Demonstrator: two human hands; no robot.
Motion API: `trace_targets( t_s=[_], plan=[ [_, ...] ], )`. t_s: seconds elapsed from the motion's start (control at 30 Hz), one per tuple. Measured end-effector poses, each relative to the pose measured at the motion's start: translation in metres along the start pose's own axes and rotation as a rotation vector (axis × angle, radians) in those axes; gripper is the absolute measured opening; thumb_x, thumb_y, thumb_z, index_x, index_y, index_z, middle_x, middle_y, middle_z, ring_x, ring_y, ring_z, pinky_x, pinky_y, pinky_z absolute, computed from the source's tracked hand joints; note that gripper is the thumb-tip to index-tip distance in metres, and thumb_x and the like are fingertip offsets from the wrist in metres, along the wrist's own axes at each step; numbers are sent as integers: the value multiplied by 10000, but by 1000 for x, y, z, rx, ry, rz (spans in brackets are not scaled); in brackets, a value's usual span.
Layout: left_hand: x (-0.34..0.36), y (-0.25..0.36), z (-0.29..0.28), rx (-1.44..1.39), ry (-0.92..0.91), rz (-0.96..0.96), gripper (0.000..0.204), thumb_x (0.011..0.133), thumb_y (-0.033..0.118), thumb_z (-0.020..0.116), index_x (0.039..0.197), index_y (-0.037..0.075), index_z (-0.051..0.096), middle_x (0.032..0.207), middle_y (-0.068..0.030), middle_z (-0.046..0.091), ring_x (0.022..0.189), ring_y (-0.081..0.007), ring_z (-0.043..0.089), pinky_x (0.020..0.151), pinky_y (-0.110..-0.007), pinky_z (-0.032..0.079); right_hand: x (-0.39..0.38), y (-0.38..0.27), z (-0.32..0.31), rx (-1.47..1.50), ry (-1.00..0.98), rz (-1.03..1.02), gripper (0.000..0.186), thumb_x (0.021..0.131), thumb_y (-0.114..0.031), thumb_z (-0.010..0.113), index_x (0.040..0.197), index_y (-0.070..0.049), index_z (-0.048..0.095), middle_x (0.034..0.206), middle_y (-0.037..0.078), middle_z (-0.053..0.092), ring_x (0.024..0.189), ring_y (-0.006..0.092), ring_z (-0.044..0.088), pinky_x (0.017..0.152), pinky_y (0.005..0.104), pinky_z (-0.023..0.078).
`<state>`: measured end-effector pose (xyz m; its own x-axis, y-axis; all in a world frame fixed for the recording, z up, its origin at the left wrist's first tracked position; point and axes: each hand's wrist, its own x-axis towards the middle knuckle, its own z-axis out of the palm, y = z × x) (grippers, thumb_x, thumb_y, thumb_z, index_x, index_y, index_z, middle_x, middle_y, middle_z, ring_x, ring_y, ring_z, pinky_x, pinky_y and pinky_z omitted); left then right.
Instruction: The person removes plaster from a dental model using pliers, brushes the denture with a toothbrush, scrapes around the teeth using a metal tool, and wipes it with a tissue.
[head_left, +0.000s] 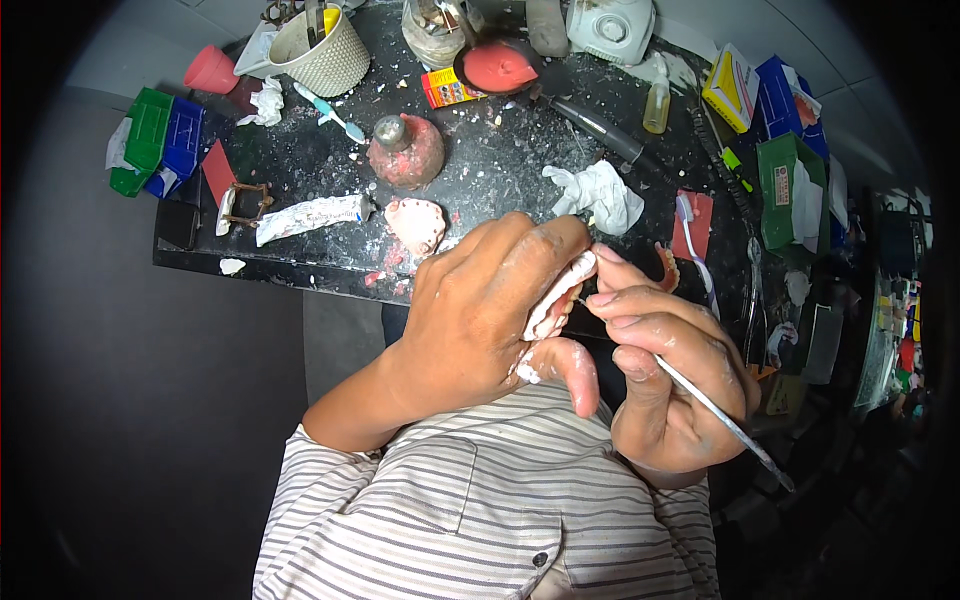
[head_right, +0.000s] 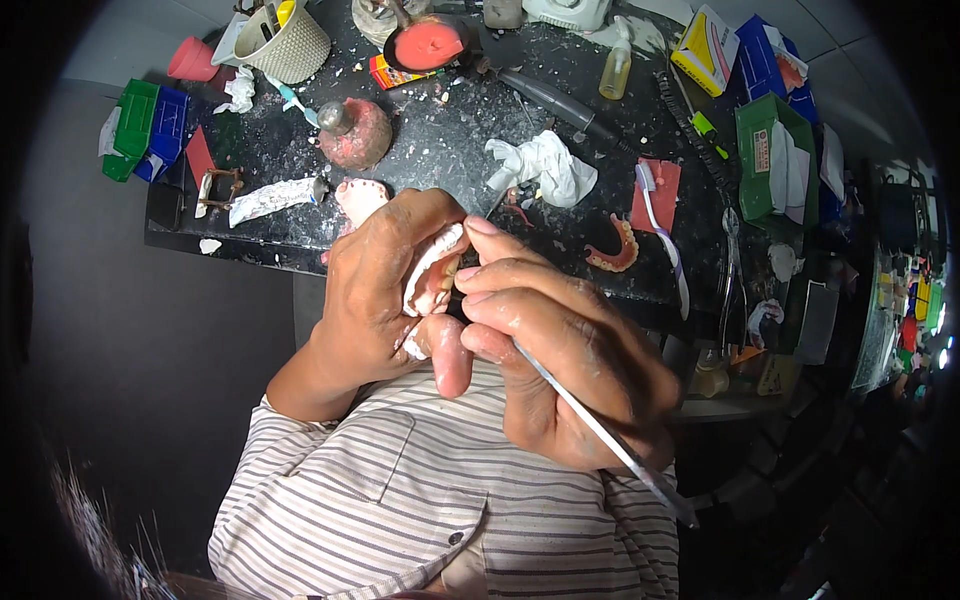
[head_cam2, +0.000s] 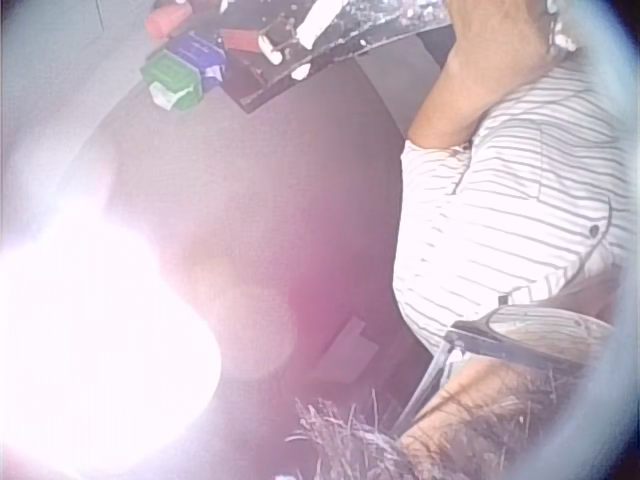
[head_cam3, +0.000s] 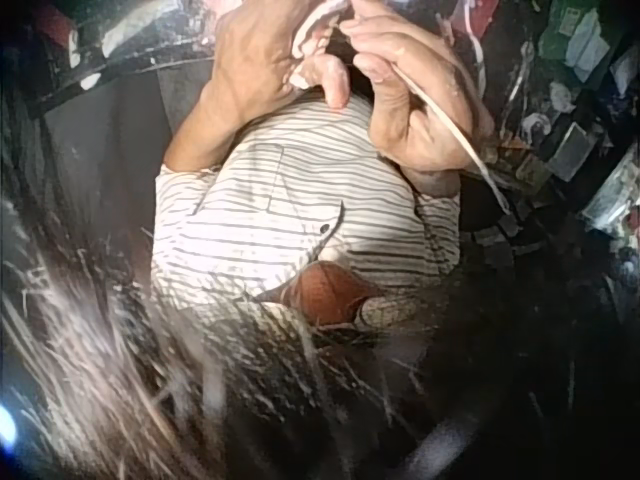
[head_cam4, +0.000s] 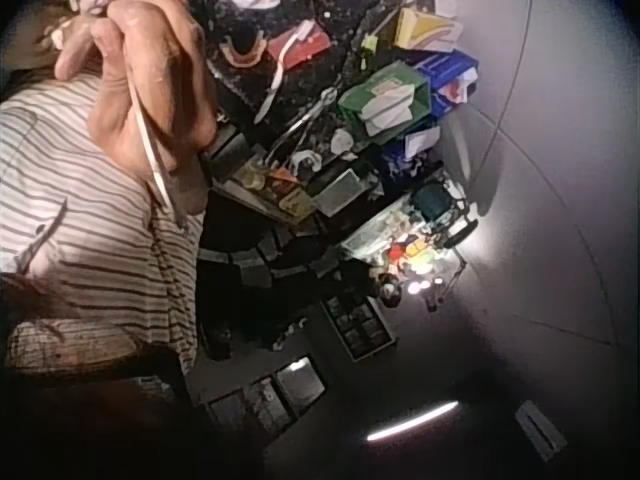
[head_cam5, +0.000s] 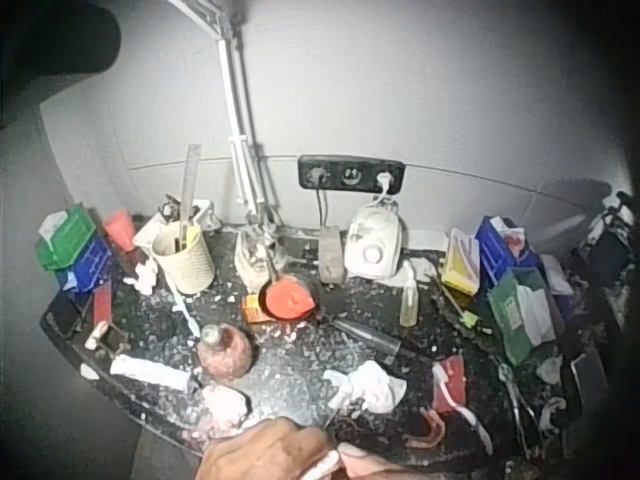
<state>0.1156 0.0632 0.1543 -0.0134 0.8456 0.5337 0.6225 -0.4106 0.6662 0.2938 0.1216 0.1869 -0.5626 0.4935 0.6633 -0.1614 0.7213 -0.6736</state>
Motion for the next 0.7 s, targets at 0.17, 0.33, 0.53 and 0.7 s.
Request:
trace_targets(
  t_s=[0.17,0.33,0.53,0.7],
  plan=[
    [0,2,0,61,-3,-2,802,685,680,643,1150,28,604,829,-107,550,705,-300,601,593,-400,496,0,0,0,-23,9,9,123,990,41,492,1037,149,529,958,293,638,935,394,706,931,558,572],
    [0,0,1,91,1,-3,805,678,702,625,1139,42,619,805,-98,527,685,-286,588,562,-395,482,-1,0,2,-38,18,-4,113,982,62,485,1037,148,534,958,291,640,931,395,707,924,547,579],
    [0,0,-1,107,-17,-15,814,680,715,615,1144,46,621,804,-98,525,684,-288,586,561,-397,480,-2,2,4,-52,32,6,107,977,72,481,1026,148,539,960,291,641,932,396,707,919,548,582],
    [0,1,0,96,-8,-10,807,677,695,632,1153,43,615,818,-104,532,702,-293,592,570,-397,484,-1,1,3,-51,30,-3,114,973,77,482,1045,150,531,955,287,639,939,396,706,929,549,576]
  ],
)
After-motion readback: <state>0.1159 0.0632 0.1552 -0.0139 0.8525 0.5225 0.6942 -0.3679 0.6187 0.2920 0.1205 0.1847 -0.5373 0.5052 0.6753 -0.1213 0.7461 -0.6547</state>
